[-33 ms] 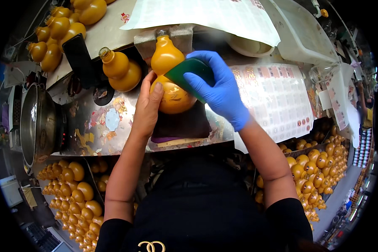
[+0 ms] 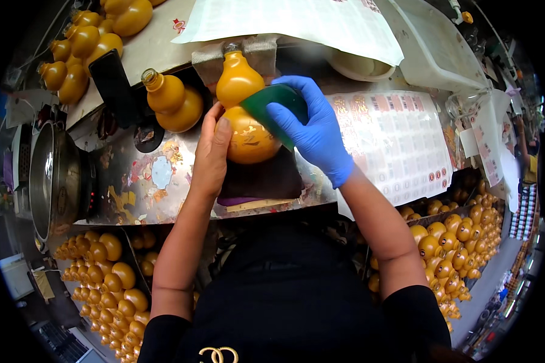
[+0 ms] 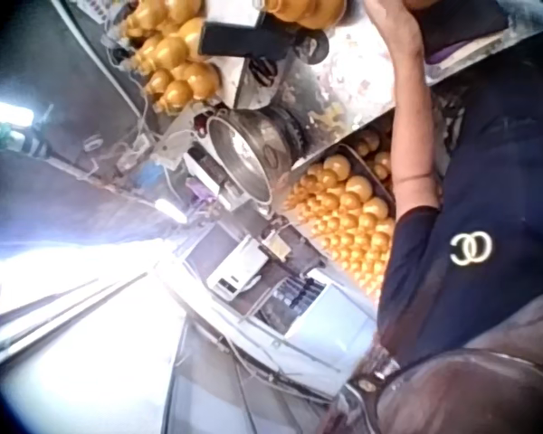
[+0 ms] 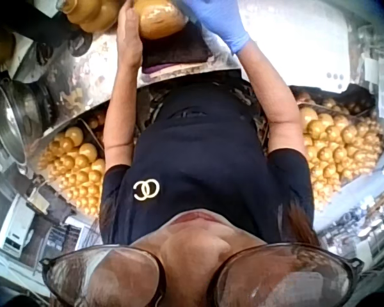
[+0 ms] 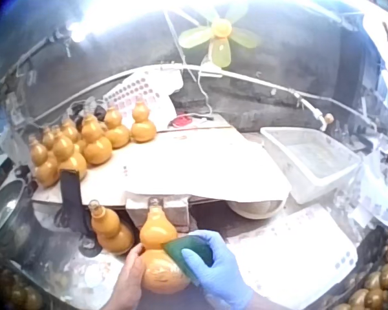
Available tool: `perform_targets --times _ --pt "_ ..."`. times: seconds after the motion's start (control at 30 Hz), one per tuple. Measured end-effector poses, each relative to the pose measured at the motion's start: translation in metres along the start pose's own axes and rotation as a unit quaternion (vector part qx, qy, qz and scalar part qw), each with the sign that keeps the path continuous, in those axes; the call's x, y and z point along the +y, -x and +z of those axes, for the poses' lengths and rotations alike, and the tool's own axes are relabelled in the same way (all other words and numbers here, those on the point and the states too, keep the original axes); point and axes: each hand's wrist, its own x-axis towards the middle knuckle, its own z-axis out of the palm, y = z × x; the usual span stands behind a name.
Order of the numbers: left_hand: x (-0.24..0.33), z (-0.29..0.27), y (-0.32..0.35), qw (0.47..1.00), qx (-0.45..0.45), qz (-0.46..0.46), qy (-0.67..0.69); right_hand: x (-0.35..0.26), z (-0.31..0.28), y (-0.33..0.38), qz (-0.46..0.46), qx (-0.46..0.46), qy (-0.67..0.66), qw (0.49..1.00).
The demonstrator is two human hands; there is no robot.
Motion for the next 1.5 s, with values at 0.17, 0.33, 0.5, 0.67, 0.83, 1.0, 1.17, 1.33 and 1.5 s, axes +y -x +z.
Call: perform_targets --times 0.17,0.33,0.5,0.67,0.83,1.0,1.17,1.33,1.5 --pt "-0.016 -0.008 -0.003 1.000 0.026 0.014 -0.009 0.029 -0.005 0.012 0.031 0.132 0.044 0.990" --pt "-0.019 -0.014 -0.005 0.999 0.021 0.004 -0.045 -0.007 0.011 0.035 0.005 0.150 -0.031 0.988" --pt "-0.020 -0.015 -0.005 1.000 -0.001 0.016 -0.001 0.008 0.017 0.044 0.032 0.140 0.003 0.990" --pt "-0.013 -0.017 -0.005 1.000 -0.007 0.000 0.017 -0.022 0.014 0.031 -0.140 0.100 0.113 0.979" --pt "-0.003 -0.020 -0.001 0.998 -0.025 -0.040 0.043 -0.050 0.033 0.040 -0.356 -0.157 0.462 0.797" --pt "-0.007 -0.021 -0.003 0.998 -0.029 -0.034 0.051 -0.057 0.034 0.047 -0.283 -0.274 0.401 0.827" --pt "-0.032 -0.036 -0.011 0.999 -0.033 -0.018 0.036 -0.029 0.015 -0.012 -0.100 -0.045 0.153 0.982" --pt "-0.025 -0.026 -0.005 0.991 -0.025 0.108 -0.069 -0.020 -0.001 -0.001 0.066 0.072 -0.119 0.988" --pt "-0.030 -0.024 0.000 0.993 -0.033 0.069 -0.087 -0.019 -0.065 0.083 0.219 0.144 -0.504 0.823"
